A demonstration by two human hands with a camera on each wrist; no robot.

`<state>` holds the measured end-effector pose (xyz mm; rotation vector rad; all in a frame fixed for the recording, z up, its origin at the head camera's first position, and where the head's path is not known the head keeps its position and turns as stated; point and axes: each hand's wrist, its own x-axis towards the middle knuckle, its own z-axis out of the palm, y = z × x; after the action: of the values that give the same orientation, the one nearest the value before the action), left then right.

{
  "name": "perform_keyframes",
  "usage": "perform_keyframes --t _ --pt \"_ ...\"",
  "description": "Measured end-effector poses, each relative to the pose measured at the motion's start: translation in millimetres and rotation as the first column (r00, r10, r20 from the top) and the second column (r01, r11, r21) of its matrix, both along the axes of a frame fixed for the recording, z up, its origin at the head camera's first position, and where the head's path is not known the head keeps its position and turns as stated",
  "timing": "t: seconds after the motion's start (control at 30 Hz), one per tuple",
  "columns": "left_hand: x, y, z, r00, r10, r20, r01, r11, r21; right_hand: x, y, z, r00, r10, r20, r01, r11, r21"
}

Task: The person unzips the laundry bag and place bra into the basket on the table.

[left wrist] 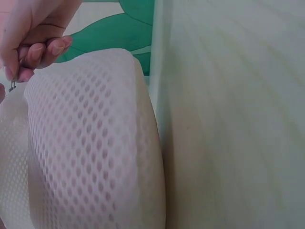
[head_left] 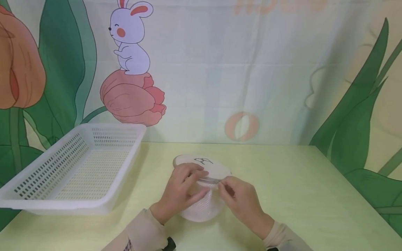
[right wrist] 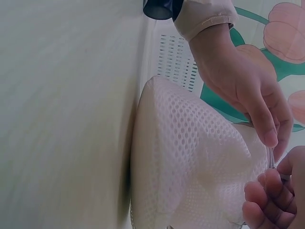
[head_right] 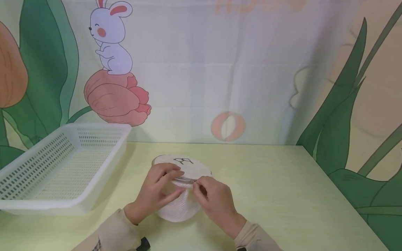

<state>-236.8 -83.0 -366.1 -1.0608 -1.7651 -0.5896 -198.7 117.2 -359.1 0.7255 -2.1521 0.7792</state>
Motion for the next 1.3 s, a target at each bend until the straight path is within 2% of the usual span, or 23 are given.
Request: perform_keyframes --t 0.33,0.83,1.0,1.3 --pt "2.7 3.1 -3.3 0.999 0.027 0.022 -0.026 0.999 -0.035 3.3 -4 -1.6 0.998 0.041 -0.038 -0.040 0.999 0.020" --pt "2.8 1.4 -8.3 0.999 0.042 0.015 -0.042 0.998 -0.040 7.7 -10 -9.0 0.998 0.065 -0.022 -0.065 0.997 0.033" --pt "4.1 0.7 -7.8 0.998 0.051 0.025 -0.050 0.998 -0.041 8.4 -11 -9.9 0.996 0.082 -0.036 -0.081 0.997 0.015" --pt "3.8 0.2 -8.4 0.999 0.047 0.012 -0.047 0.999 -0.027 7.7 -11 -9.8 0.996 0.091 -0.015 -0.091 0.996 -0.021"
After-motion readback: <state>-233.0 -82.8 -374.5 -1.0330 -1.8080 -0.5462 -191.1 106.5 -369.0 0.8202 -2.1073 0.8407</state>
